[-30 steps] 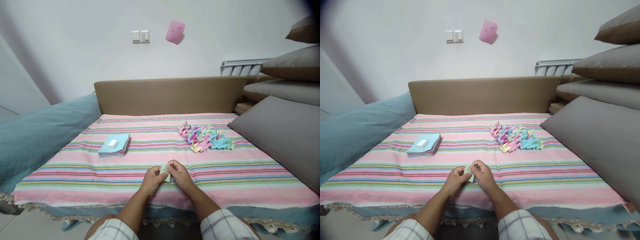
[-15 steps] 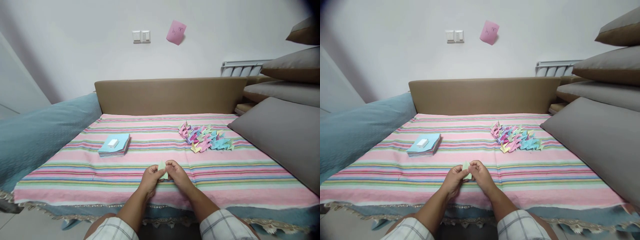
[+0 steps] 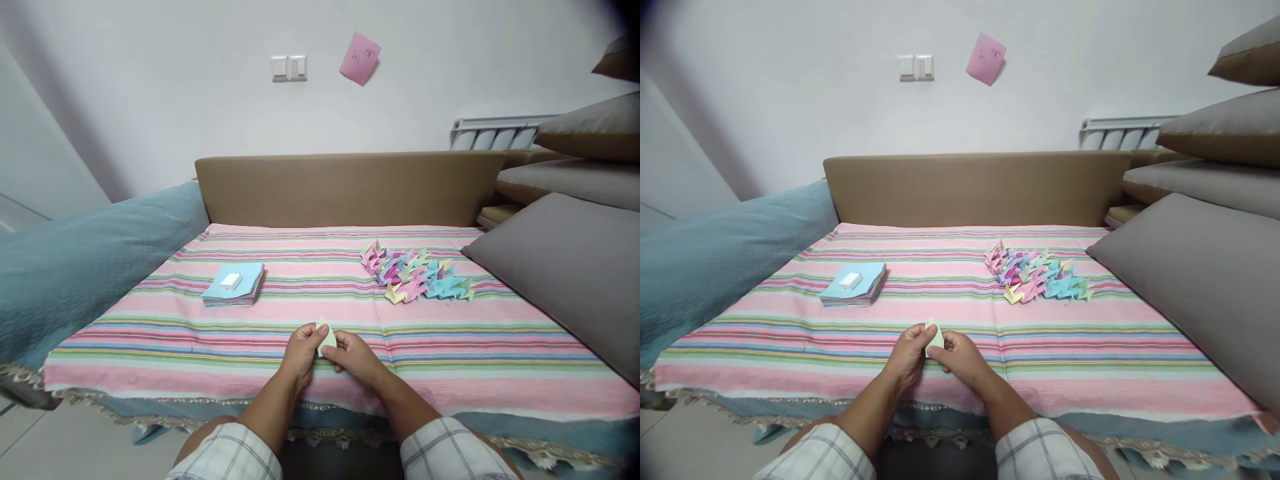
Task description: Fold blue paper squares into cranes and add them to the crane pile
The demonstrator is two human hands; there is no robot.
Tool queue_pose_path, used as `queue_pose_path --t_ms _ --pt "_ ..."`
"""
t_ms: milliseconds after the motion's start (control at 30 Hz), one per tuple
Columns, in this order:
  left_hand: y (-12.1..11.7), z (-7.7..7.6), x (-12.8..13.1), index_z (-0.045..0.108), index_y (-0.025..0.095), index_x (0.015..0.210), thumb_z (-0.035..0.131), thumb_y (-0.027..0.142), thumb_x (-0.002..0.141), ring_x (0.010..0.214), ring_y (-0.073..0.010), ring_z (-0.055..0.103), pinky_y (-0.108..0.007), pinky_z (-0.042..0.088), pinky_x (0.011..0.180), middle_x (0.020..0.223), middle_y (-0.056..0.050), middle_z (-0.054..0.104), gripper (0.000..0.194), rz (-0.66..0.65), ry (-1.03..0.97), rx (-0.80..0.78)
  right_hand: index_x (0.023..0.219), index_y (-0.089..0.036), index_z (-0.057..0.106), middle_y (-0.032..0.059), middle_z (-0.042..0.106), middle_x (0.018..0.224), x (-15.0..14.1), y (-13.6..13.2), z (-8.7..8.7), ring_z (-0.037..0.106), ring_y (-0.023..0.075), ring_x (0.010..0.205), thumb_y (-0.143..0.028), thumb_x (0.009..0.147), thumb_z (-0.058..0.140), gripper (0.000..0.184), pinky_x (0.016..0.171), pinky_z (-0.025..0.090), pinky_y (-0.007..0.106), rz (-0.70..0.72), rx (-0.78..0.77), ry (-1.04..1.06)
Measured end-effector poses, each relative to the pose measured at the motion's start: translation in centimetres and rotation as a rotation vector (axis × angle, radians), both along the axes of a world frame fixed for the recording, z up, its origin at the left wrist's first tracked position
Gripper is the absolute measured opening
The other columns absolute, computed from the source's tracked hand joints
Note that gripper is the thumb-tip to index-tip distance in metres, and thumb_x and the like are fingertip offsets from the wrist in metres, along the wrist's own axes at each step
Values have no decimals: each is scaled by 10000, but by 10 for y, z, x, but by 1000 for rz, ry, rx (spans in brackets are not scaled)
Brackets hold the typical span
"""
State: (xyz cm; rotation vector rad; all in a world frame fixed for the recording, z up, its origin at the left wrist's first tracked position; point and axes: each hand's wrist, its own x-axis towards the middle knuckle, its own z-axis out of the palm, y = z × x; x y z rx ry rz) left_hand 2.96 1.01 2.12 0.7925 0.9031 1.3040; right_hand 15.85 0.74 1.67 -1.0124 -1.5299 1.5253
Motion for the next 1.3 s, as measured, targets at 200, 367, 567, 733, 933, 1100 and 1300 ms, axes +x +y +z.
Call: queue_pose_path --t_ms 200,367,567,733,933,1100,1300 --pt "-4 -2 3 438 168 509 740 440 604 317 -96 442 -214 310 357 397 51 481 418 -81 28 -7 598 -151 570 -9 559 536 -3 -3 2 429 75 458 -486 710 614 356 460 320 211 -4 -5 -89" --pt "-1 -3 0 487 151 533 746 436 604 358 -80 446 -207 334 388 419 52 490 392 -34 20 14 665 -167 567 -32 536 526 -4 -3 2 439 81 461 -503 686 636 343 458 334 211 -32 -6 14" --pt "-1 5 -1 576 132 654 805 377 541 500 -79 513 -204 423 507 547 35 558 354 -67 -40 -29 618 -178 486 -54 492 473 -2 0 0 408 69 421 -542 650 657 404 438 323 208 -141 -4 65" --pt "-5 12 -4 615 127 718 801 338 573 581 -97 579 -205 472 555 643 -1 627 316 -122 -112 -92 737 -169 552 -36 534 567 3 3 3 459 83 491 -558 663 651 408 484 357 216 -161 -29 169" --pt "-5 11 -7 656 105 778 805 337 576 574 -106 604 -157 424 475 652 -46 659 342 -234 -123 -115 803 -172 576 -37 524 621 6 4 6 462 86 553 -477 638 716 374 538 363 223 -185 -53 372" --pt "-5 9 -7 666 97 791 803 362 573 593 -117 607 -162 412 487 639 -47 648 369 -304 -114 -87 792 -180 577 -60 477 597 3 1 8 412 68 520 -417 601 757 354 529 337 215 -164 -103 437" --pt "-6 8 -7 685 78 774 815 386 539 597 -123 589 -199 427 550 629 -66 647 408 -359 -66 -72 796 -183 572 -56 478 595 3 0 11 409 69 518 -427 582 766 378 533 332 217 -127 -162 483"
